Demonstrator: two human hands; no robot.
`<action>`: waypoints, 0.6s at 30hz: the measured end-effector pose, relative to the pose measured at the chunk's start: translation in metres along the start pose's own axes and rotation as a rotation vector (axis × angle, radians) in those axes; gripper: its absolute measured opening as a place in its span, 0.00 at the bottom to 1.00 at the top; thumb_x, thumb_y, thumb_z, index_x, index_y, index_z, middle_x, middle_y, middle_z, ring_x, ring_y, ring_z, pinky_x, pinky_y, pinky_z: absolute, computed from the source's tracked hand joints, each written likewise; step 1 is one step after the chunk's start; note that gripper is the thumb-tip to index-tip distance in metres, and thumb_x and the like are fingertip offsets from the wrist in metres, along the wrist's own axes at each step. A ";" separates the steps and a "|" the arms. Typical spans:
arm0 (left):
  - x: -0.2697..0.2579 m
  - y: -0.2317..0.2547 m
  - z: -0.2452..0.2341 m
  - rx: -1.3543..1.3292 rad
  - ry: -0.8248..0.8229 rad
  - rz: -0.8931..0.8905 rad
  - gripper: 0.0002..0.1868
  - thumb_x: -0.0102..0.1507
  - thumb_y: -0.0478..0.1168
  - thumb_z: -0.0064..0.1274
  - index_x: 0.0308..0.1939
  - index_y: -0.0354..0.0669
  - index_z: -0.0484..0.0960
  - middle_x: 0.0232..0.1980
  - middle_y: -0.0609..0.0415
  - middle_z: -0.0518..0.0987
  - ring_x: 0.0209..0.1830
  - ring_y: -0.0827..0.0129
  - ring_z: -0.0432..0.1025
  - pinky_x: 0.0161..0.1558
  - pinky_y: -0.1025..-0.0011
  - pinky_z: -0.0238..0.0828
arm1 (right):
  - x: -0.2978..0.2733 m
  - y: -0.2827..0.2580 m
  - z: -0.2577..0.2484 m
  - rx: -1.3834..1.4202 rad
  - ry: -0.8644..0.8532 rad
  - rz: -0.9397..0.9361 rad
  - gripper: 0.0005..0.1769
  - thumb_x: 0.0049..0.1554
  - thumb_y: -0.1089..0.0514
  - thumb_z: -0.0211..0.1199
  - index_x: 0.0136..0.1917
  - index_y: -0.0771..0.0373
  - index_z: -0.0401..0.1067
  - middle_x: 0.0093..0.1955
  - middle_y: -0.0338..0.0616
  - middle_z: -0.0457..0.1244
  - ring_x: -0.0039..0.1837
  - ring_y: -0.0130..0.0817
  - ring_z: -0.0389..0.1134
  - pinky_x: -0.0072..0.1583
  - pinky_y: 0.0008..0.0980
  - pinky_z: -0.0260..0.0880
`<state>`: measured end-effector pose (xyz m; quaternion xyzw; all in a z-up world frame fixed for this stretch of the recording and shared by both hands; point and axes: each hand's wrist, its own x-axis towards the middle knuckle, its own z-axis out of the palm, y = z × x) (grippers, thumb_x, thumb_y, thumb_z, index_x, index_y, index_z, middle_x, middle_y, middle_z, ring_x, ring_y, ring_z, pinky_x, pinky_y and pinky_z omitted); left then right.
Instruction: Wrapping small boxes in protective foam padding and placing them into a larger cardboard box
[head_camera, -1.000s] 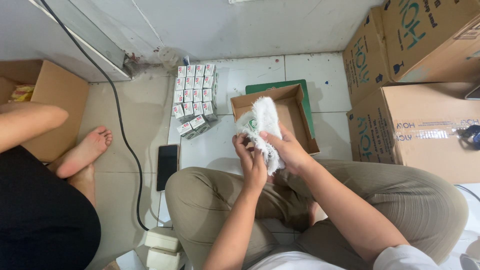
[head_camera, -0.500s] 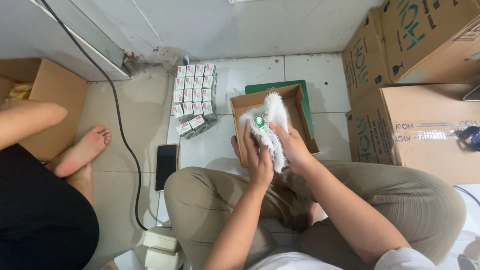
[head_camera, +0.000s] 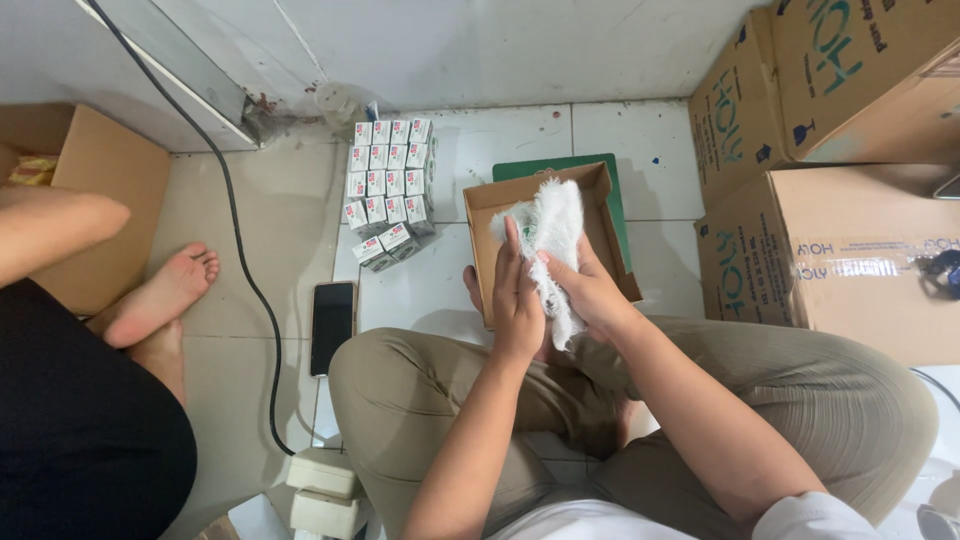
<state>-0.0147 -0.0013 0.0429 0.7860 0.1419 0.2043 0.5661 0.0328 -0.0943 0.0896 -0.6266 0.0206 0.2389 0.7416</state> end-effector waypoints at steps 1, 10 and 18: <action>-0.001 0.006 -0.002 0.000 -0.002 0.002 0.30 0.74 0.50 0.28 0.82 0.61 0.47 0.79 0.55 0.62 0.78 0.64 0.59 0.73 0.43 0.09 | 0.000 -0.001 0.000 0.001 0.002 -0.001 0.30 0.59 0.52 0.68 0.72 0.53 0.65 0.52 0.50 0.69 0.49 0.37 0.70 0.50 0.41 0.75; -0.012 0.022 -0.004 -0.225 -0.112 0.126 0.33 0.74 0.45 0.34 0.82 0.49 0.46 0.81 0.36 0.50 0.80 0.39 0.48 0.75 0.40 0.40 | 0.007 0.001 -0.005 0.054 0.061 0.000 0.22 0.67 0.40 0.56 0.61 0.60 0.70 0.44 0.41 0.65 0.44 0.28 0.66 0.46 0.30 0.72; -0.012 0.023 -0.012 -0.168 -0.195 0.095 0.36 0.72 0.45 0.36 0.83 0.51 0.41 0.82 0.33 0.46 0.80 0.36 0.45 0.75 0.40 0.42 | -0.006 -0.014 0.003 -0.014 0.073 0.038 0.22 0.66 0.41 0.58 0.54 0.63 0.73 0.41 0.43 0.64 0.43 0.29 0.63 0.45 0.32 0.69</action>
